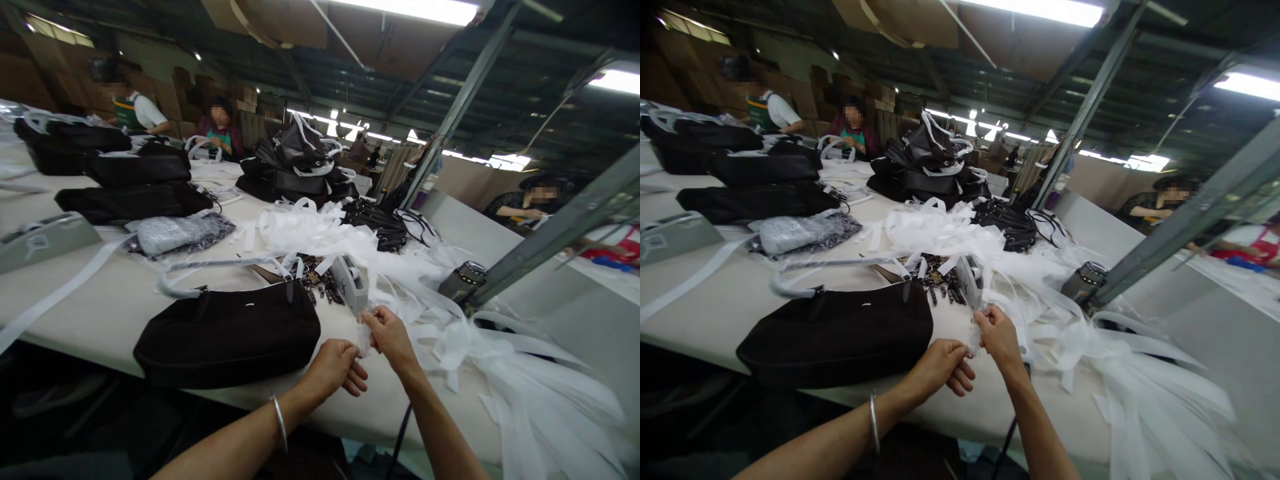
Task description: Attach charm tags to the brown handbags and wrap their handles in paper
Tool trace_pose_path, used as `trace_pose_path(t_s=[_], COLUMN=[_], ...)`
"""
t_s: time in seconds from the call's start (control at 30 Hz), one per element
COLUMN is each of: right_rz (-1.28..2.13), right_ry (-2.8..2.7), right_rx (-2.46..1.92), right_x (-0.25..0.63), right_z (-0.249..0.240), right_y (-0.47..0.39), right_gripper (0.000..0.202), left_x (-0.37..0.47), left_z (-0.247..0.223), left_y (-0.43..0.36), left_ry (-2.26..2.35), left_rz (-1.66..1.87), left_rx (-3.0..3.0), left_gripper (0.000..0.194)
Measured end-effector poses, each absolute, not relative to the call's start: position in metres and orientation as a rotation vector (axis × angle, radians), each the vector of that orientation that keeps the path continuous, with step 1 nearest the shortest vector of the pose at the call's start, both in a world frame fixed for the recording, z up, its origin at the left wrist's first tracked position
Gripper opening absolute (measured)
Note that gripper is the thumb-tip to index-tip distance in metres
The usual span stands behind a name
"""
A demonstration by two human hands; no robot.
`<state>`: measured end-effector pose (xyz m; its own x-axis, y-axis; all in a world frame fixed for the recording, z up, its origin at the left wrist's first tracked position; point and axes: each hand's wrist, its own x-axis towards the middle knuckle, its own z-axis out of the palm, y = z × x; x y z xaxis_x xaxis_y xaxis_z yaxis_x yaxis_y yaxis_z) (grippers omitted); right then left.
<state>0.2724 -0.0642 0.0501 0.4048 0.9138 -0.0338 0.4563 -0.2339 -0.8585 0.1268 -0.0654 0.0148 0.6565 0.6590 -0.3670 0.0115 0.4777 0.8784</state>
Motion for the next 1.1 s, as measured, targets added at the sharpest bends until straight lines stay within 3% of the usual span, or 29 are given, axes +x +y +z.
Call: trace_pose_path(t_s=[0.2,0.43,0.53,0.67,0.73,0.83,0.9,1.1], right_rz=[0.523,0.485,0.48,0.127,0.299,0.943,1.181,1.376], right_ry=[-1.149,-1.141,-1.179,-1.356,-1.394,-1.432,-1.429,-1.094], right_rx=[-2.083,-2.413,-2.447,-2.365,-2.241,-1.938,-1.723,-1.4], right_x=[0.294,0.333,0.341,0.327,0.303,0.252,0.221,0.19], right_z=[0.029,-0.014,-0.006,0.037,0.06,0.077,0.077,0.067], right_y=[-0.078,-0.072,-0.072,-0.081,-0.09,-0.104,-0.109,-0.1], right_gripper=[0.024,0.016,0.027,0.036,0.034,0.042,0.041,0.038], left_x=[0.109,0.022,-0.01,-0.026,-0.02,0.001,0.017,0.042], left_z=[0.002,0.013,0.022,0.027,0.025,0.02,0.017,0.007], left_y=[-0.087,-0.12,-0.117,-0.108,-0.106,-0.107,-0.108,-0.109], left_ry=[0.803,0.8,0.803,0.822,0.805,0.735,0.698,0.73], left_rz=[0.214,-0.027,0.064,0.368,0.48,0.476,0.418,0.279], left_rx=[1.311,1.46,1.288,1.008,0.913,0.871,0.884,0.971], left_gripper=[0.021,0.024,0.027,0.045,0.049,0.052,0.054,0.052])
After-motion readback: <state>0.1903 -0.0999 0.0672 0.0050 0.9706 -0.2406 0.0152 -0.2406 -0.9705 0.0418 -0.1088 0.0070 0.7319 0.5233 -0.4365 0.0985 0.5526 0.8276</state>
